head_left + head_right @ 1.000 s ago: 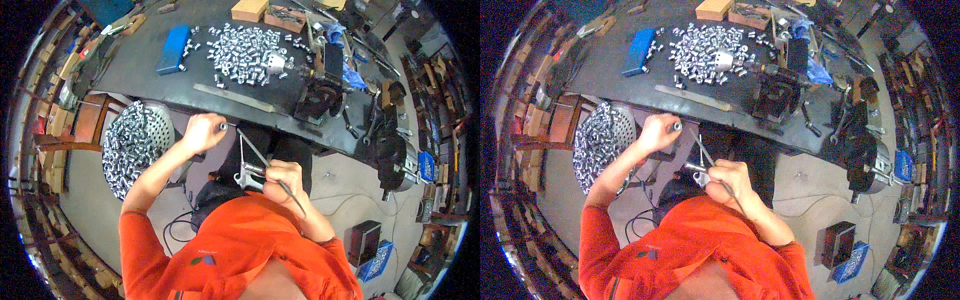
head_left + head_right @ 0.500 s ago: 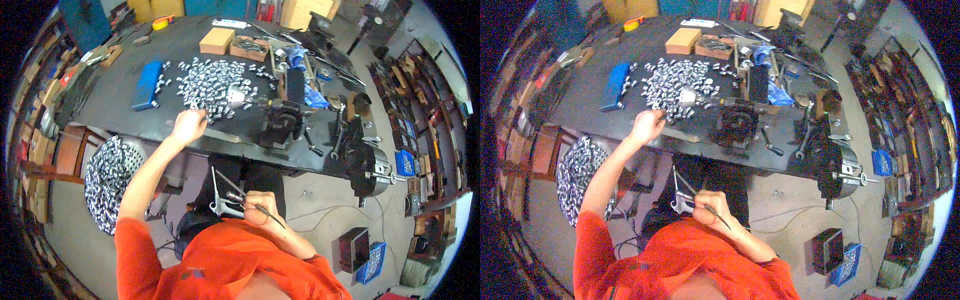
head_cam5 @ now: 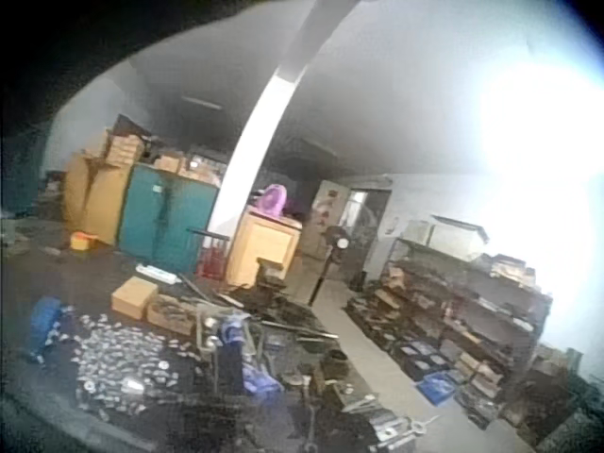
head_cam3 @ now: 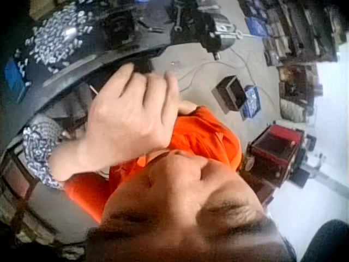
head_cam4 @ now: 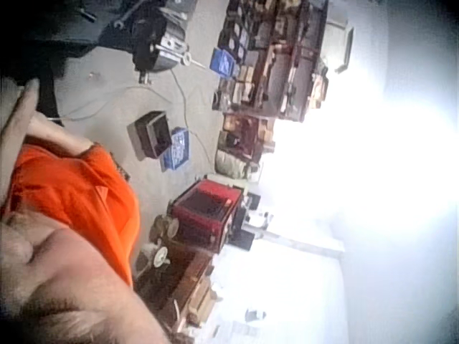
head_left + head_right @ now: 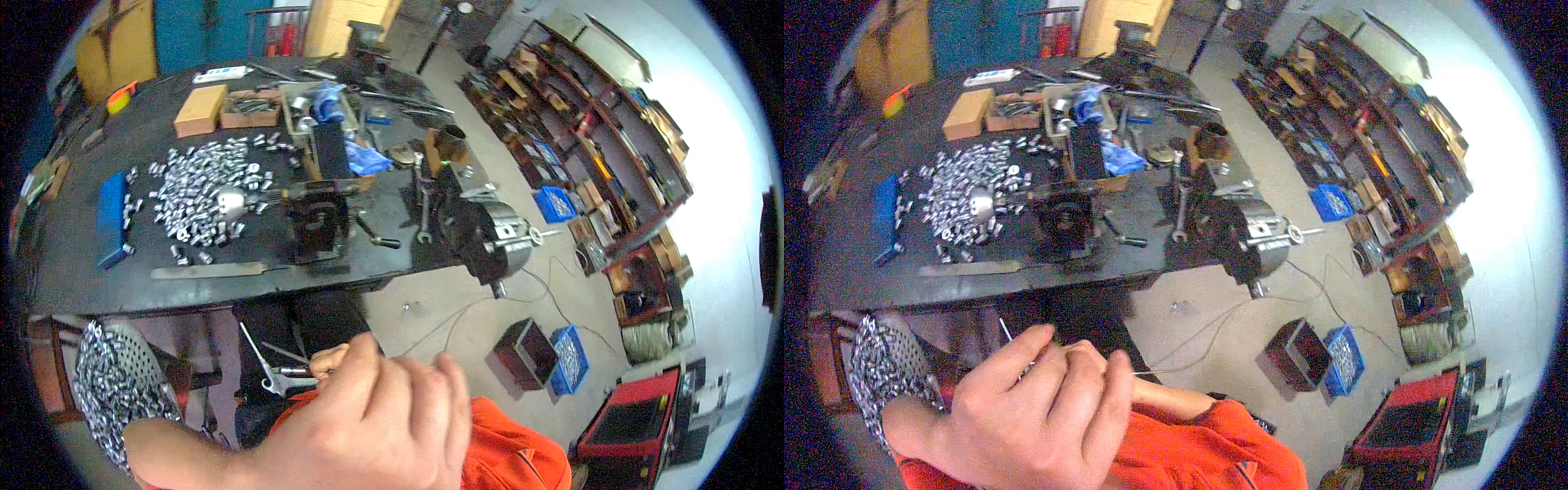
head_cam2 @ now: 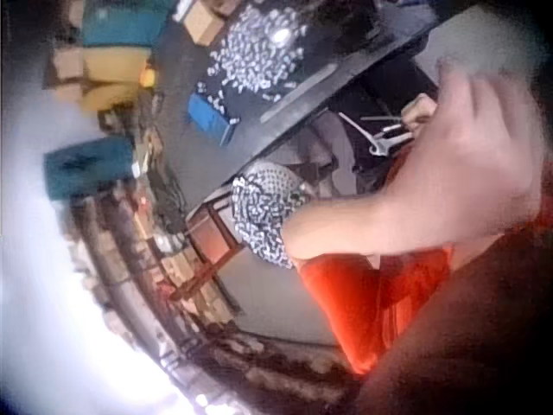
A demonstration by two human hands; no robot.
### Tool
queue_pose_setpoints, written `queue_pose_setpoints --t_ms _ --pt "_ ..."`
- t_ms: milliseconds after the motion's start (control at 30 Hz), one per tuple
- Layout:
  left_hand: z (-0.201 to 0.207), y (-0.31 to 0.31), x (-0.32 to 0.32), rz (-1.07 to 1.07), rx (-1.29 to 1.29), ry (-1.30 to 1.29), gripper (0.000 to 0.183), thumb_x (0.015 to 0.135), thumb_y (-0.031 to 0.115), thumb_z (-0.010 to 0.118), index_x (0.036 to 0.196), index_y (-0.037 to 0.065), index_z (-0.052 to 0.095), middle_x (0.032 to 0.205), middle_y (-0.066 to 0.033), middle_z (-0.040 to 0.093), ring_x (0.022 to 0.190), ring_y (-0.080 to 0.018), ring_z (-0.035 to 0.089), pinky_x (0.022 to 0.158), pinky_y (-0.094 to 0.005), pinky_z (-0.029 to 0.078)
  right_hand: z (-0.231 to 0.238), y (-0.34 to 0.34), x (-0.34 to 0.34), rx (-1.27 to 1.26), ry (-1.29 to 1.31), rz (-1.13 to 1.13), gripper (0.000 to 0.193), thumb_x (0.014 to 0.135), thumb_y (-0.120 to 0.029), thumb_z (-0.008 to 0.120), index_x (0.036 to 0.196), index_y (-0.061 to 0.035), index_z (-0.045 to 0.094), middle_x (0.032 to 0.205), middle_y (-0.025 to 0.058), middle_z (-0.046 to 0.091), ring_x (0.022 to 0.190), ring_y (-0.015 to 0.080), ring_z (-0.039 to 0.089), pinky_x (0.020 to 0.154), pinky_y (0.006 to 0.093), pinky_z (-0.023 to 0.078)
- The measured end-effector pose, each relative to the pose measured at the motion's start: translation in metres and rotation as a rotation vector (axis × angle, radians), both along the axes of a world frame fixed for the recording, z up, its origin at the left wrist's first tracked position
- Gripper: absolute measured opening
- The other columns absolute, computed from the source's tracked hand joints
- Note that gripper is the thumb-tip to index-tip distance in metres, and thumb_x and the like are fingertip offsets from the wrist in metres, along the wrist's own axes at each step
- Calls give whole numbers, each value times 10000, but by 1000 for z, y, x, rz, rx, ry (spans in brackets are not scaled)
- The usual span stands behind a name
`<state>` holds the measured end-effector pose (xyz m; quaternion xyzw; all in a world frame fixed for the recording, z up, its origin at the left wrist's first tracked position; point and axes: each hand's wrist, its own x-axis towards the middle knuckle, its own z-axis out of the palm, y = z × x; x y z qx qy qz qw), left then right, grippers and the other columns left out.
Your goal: The person picks up metal components one at a time from a tray, rotates them by hand, and places them onto a workbench.
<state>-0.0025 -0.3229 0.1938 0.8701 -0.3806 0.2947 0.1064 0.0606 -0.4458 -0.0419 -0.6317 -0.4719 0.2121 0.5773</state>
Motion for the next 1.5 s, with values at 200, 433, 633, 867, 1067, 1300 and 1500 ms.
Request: queue_pose_setpoints --t_ms 200,433,633,867,1067,1300,1500 --pt "14 8 -24 81 209 -44 167 813 64 570 891 -73 625 726 -116 567 639 -202 574 720 -316 539 -3 2 -2 51 10 -44 318 645 -216 628 565 -37 378 532 105 378 468 262 385 453 373 290" --pt "13 18 -33 -4 163 -145 220 844 64 493 982 -34 633 717 -104 567 649 -182 590 729 -301 544 -3 1 -11 -24 3 -11 235 679 -139 594 582 -27 411 548 116 408 480 233 420 467 371 315" --pt "0 12 -25 -195 -247 65 311 876 135 501 1098 -57 603 671 -79 562 619 -195 597 689 -300 547 0 -3 -4 -60 9 -45 232 691 -116 572 577 -21 394 544 115 385 483 220 394 472 363 315" --pt "3 20 -43 -287 -229 -20 213 822 69 569 987 -54 626 864 -220 655 772 -279 667 747 -373 557 -7 -3 -13 -93 20 -40 232 677 -151 590 583 -33 414 553 113 408 487 246 420 470 361 326" --pt "-51 42 -62 -132 31 -237 258 551 189 664 782 74 666 711 -124 581 602 -223 582 611 -372 542 -1 3 -8 -54 -45 -38 186 673 -127 602 605 -37 454 571 106 438 512 234 456 488 343 361" --pt "-128 176 -83 849 -335 260 349 767 37 618 1115 11 601 899 -143 673 663 -228 647 721 -327 518 -19 -2 -6 -97 -66 -99 262 665 -134 610 587 -40 379 556 74 364 488 181 384 458 325 294" --pt "-211 276 -151 1177 -465 462 390 706 6 586 1094 35 616 740 -167 643 671 -225 645 658 -337 500 -15 11 -11 -111 -34 -189 268 588 -111 616 513 -43 368 503 64 381 464 161 404 441 299 288"
